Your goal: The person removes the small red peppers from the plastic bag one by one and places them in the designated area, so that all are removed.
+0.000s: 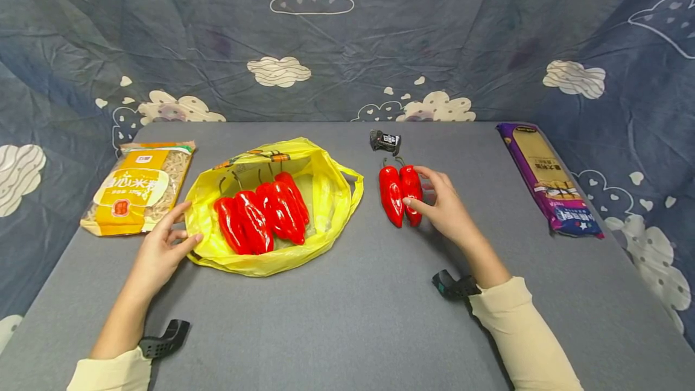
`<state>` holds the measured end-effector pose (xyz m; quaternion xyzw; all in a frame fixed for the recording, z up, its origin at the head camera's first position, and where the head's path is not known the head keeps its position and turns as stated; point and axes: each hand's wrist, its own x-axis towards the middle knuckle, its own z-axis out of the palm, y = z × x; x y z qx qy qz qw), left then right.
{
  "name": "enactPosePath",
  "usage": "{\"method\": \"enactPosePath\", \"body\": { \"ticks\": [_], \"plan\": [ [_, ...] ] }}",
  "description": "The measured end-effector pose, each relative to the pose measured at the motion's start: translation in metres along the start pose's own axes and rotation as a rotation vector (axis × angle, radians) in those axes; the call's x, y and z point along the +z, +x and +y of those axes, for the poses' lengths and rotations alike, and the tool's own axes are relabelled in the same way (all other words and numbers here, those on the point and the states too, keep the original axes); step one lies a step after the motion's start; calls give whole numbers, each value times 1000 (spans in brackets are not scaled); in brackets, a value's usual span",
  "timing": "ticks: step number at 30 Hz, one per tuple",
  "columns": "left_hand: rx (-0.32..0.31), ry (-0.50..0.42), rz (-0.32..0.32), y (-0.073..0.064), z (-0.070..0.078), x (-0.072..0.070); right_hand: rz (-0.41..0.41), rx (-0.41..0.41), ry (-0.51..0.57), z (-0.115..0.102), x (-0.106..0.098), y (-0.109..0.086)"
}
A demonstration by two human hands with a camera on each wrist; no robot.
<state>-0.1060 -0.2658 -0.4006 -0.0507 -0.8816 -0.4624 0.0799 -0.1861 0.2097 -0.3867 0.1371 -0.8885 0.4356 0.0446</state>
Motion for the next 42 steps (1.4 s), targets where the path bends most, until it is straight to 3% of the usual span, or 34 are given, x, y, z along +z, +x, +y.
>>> {"method": "enactPosePath", "body": {
  "ticks": [7, 12, 18, 23, 27, 34, 42],
  "plan": [
    [-6, 11, 2, 1, -1, 1, 42, -223, 45, -54, 21, 3],
    [-1, 8, 2, 1, -1, 1, -31, -363, 66, -79, 51, 11],
    [13, 2, 2, 3, -1, 1, -143, -415, 119, -91, 92, 22],
    [7, 9, 3, 3, -1, 0, -245, -383, 154, -94, 120, 26],
    [3, 9, 1, 3, -2, 0, -307, -310, 148, -95, 136, 28],
    [3, 8, 0, 1, -3, 0, -336, -210, 158, -94, 152, 31],
    [-1, 17, 4, 0, -5, 1, -365, -179, 214, -93, 160, 31]
  ]
}}
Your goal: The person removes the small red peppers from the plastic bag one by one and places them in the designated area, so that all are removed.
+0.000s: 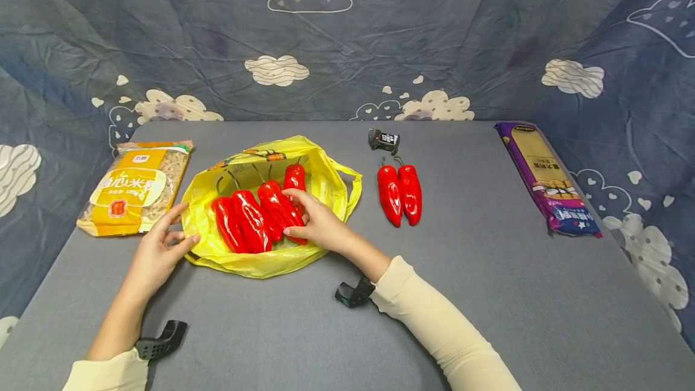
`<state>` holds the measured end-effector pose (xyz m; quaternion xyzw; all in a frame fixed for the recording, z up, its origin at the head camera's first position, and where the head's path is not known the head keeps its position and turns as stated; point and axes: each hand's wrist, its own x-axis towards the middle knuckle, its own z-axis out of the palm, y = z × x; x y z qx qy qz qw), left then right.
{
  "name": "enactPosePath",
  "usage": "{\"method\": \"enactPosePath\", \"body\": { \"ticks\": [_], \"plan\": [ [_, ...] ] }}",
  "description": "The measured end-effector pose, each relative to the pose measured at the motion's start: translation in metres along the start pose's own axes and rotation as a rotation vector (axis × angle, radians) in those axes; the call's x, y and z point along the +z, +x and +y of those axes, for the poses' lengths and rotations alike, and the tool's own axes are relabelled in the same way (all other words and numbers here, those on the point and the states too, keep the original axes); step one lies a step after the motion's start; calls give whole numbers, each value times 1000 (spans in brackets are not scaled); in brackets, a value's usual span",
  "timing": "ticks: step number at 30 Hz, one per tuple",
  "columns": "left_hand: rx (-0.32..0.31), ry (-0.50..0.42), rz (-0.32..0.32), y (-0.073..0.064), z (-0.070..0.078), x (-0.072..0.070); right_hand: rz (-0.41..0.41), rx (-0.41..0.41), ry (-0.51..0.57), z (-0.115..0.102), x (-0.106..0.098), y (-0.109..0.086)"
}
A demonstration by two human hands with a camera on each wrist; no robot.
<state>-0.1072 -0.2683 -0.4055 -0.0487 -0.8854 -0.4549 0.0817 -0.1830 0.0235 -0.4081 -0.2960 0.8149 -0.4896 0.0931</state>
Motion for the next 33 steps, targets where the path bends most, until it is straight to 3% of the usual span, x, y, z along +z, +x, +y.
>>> {"method": "enactPosePath", "body": {
  "ticks": [12, 21, 28, 33],
  "plan": [
    [-7, 1, -3, -1, 1, 0, -4, 0, 40, -6, -9, -8],
    [-1, -4, -1, -1, 1, 1, 39, -70, 61, -11, -36, -38],
    [4, -15, 2, -1, 1, 1, 195, -82, 40, -29, -77, -74],
    [6, -22, 4, 0, 2, 0, 328, -19, 56, -31, -109, -93]
  ]
}}
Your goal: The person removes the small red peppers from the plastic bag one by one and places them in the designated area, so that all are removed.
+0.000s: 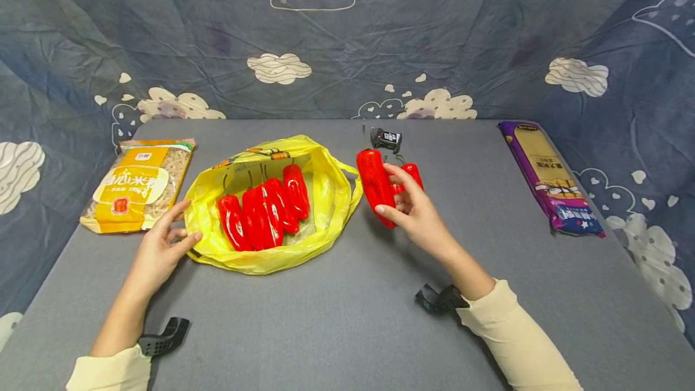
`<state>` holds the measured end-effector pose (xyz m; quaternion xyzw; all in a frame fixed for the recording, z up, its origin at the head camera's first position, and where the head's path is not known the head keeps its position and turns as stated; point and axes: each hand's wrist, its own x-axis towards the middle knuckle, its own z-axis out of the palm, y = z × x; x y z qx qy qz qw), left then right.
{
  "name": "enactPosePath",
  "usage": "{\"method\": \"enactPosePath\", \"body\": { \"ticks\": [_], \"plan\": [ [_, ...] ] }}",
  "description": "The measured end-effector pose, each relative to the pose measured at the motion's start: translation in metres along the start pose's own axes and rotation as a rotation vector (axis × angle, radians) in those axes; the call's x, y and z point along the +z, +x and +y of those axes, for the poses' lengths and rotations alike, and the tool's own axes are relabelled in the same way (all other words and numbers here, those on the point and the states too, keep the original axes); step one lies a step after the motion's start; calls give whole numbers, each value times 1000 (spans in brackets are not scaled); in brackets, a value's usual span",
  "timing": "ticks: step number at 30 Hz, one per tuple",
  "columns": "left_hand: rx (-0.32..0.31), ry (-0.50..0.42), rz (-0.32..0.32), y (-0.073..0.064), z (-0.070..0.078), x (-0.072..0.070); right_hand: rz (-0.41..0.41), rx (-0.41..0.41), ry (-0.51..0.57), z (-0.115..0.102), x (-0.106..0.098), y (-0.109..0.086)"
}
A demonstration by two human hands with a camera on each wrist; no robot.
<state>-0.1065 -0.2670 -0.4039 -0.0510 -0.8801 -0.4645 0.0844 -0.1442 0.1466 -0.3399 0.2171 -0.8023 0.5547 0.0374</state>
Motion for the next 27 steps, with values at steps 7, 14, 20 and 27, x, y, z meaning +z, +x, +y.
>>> {"method": "enactPosePath", "body": {
  "ticks": [7, 14, 20, 27],
  "plan": [
    [-18, 9, -2, 1, 1, -1, 101, 125, 8, 38, -45, -1],
    [-20, 11, 0, 1, 1, 0, 119, 303, -157, 87, -74, -3],
    [-27, 14, -3, 0, 0, 0, 98, 381, -191, 107, -84, -8],
    [-32, 18, -1, -1, 1, 0, 61, 406, -220, 114, -87, -10]
  ]
}}
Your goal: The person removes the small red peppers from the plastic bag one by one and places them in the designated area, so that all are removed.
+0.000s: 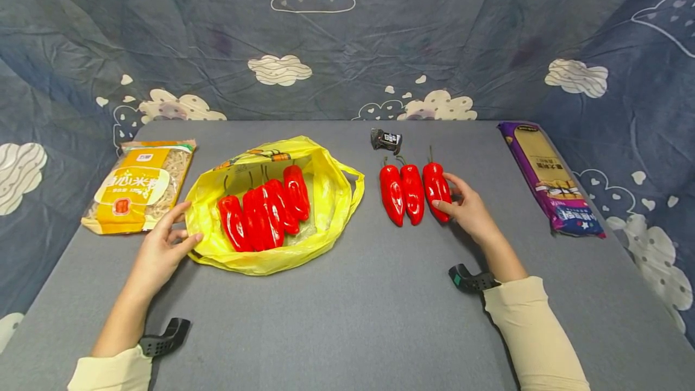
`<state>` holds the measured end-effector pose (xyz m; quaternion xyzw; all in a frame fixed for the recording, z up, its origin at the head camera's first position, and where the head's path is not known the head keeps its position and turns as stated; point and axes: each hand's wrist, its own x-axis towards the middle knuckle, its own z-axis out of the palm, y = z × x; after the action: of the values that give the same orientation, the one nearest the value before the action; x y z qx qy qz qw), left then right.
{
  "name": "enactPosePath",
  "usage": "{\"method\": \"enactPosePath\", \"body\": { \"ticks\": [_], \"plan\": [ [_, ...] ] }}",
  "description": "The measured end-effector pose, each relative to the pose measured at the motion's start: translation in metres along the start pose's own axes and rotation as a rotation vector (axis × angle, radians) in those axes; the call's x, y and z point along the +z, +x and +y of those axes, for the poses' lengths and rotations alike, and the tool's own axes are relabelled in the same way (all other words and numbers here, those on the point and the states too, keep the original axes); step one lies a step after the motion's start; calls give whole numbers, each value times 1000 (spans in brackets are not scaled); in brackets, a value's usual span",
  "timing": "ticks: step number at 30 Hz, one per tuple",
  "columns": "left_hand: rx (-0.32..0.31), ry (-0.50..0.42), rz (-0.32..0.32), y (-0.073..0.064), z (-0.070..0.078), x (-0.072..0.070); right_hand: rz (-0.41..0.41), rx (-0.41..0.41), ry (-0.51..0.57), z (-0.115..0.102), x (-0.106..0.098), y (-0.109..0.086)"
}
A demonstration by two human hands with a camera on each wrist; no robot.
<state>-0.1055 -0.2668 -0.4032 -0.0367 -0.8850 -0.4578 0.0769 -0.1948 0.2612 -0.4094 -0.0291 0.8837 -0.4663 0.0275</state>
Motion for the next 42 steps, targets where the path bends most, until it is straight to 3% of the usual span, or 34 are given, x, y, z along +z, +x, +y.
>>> {"method": "enactPosePath", "body": {
  "ticks": [8, 15, 19, 23, 28, 33, 35, 42],
  "plan": [
    [-2, 9, -1, -1, 0, 0, -56, -5, -27, 1, -1, -1],
    [-3, 12, 1, -1, 0, 0, -24, -27, -70, -5, -7, -2],
    [-13, 17, 0, 0, 0, 0, 33, -84, -94, -22, -8, -5],
    [-13, 16, 0, 0, -1, 0, 89, -207, -71, -52, -1, -12],
    [0, 10, 3, 0, -2, 1, 106, -385, 16, -102, 18, -27],
    [-2, 11, 3, 0, -2, 1, 28, -495, 67, -148, 45, -37],
    [-3, 10, 2, 1, -2, 1, -17, -512, 91, -153, 58, -32],
    [1, 5, -2, 1, -1, 1, -162, -534, 198, -132, 114, 3]
  ]
}}
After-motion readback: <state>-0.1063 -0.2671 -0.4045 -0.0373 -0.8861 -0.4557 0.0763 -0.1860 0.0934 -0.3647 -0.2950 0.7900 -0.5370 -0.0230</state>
